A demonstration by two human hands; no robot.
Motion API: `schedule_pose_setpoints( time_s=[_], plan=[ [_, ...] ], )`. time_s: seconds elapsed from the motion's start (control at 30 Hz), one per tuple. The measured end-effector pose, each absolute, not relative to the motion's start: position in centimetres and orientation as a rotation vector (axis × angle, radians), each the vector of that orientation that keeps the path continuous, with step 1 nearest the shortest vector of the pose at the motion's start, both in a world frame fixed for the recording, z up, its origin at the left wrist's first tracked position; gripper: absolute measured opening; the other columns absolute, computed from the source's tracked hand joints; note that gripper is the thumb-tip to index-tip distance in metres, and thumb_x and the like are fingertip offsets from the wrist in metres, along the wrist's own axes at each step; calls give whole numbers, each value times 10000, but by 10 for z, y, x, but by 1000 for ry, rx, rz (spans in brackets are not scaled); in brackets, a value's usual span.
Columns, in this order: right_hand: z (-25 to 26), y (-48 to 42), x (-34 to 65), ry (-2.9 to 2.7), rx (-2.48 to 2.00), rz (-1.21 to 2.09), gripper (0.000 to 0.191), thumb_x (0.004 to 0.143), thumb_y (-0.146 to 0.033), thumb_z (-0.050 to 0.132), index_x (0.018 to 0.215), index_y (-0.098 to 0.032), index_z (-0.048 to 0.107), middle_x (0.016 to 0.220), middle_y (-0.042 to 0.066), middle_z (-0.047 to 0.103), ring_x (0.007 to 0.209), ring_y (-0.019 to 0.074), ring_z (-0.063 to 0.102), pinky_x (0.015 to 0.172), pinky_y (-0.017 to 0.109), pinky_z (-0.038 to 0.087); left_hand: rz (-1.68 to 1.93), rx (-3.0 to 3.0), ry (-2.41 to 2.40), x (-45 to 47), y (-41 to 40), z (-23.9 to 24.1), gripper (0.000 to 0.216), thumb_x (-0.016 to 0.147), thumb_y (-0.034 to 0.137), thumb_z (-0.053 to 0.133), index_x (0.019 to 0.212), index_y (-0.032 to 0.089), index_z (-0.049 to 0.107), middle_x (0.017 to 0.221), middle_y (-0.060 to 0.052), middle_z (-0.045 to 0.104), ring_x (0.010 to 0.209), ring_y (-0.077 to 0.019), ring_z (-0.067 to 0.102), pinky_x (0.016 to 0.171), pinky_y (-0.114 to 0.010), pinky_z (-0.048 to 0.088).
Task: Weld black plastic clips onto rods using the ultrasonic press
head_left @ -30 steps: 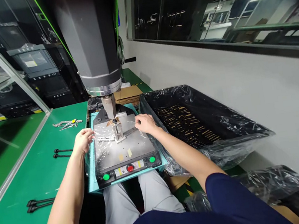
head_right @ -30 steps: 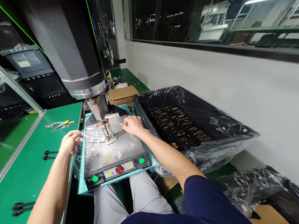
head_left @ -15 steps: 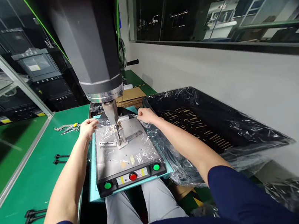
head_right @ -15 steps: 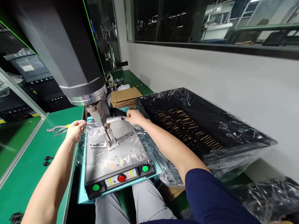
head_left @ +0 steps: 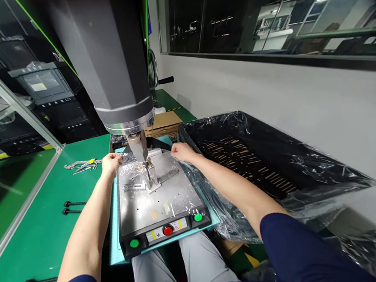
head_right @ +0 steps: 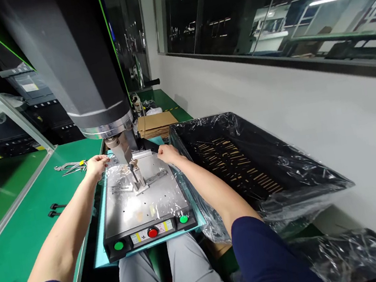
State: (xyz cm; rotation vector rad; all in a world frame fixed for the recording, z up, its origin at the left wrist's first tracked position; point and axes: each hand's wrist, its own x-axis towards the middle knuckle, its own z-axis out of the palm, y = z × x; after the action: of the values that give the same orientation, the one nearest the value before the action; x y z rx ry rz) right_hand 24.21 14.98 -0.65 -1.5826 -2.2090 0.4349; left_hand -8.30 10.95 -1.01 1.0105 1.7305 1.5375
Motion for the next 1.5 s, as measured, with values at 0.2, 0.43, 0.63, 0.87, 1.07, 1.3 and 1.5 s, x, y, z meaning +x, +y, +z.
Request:
schedule_pose_setpoints(
  time_s=[0.2, 0.43, 0.63, 0.87, 1.07, 1.3, 1.5],
  plan=[
    [-9, 145, 241, -2235, -1611, 464, 81, 789, -196, 638, 821, -211, 711, 888, 29, 738, 802, 173, 645, 617, 224, 390, 1490, 1023, 1782, -85, 114, -19, 218, 559, 232, 768, 670, 158, 595, 628, -42, 650, 500, -123, 542, 523, -257, 440],
    [-12, 143, 245, -2252, -1571, 525, 162, 798, -214, 661, 942, -205, 734, 1008, 38, 747, 948, 197, 678, 753, 227, 466, 1336, 1068, 1851, -85, 111, -25, 299, 566, 311, 803, 728, 145, 614, 679, -65, 675, 559, -152, 611, 579, -275, 490],
    [2, 128, 254, -2202, -1496, 510, 376, 832, -299, 666, 1180, -157, 671, 1258, 119, 660, 1120, 251, 637, 941, 309, 479, 1288, 1132, 2019, -86, 97, -3, 451, 572, 374, 822, 905, 112, 667, 941, -156, 726, 921, -267, 680, 841, -368, 522],
    [3, 23, 296, -1819, -1143, 543, 247, 865, -294, 610, 1067, -176, 689, 1063, 75, 717, 964, 196, 678, 908, 327, 515, 1667, 1149, 2082, -91, 9, -5, 530, 740, 428, 676, 1159, 106, 630, 1162, -149, 682, 1085, -254, 637, 1000, -410, 472],
    [-106, -96, 325, -1583, -1414, 906, 281, 871, -376, 567, 1032, -168, 665, 888, 73, 722, 789, 192, 679, 732, 318, 548, 1760, 884, 2241, -68, -135, -101, 515, 773, 481, 649, 1150, 130, 653, 1107, -116, 699, 1041, -239, 661, 1001, -418, 484],
    [-193, -115, 317, -1588, -1702, 627, 502, 839, -357, 579, 1277, -118, 527, 1229, 197, 576, 845, 222, 666, 891, 416, 523, 1248, 934, 2221, -46, -192, -184, 740, 676, 542, 741, 1265, 124, 579, 1233, -173, 639, 1142, -299, 612, 998, -440, 471],
    [-211, -90, 307, -1657, -1868, 482, 526, 851, -426, 614, 1280, -136, 519, 1222, 192, 574, 1104, 339, 604, 906, 444, 507, 1169, 1008, 2245, -55, -177, -196, 727, 617, 601, 758, 1160, 137, 620, 1088, -144, 674, 1024, -316, 643, 950, -465, 476]
  ],
)
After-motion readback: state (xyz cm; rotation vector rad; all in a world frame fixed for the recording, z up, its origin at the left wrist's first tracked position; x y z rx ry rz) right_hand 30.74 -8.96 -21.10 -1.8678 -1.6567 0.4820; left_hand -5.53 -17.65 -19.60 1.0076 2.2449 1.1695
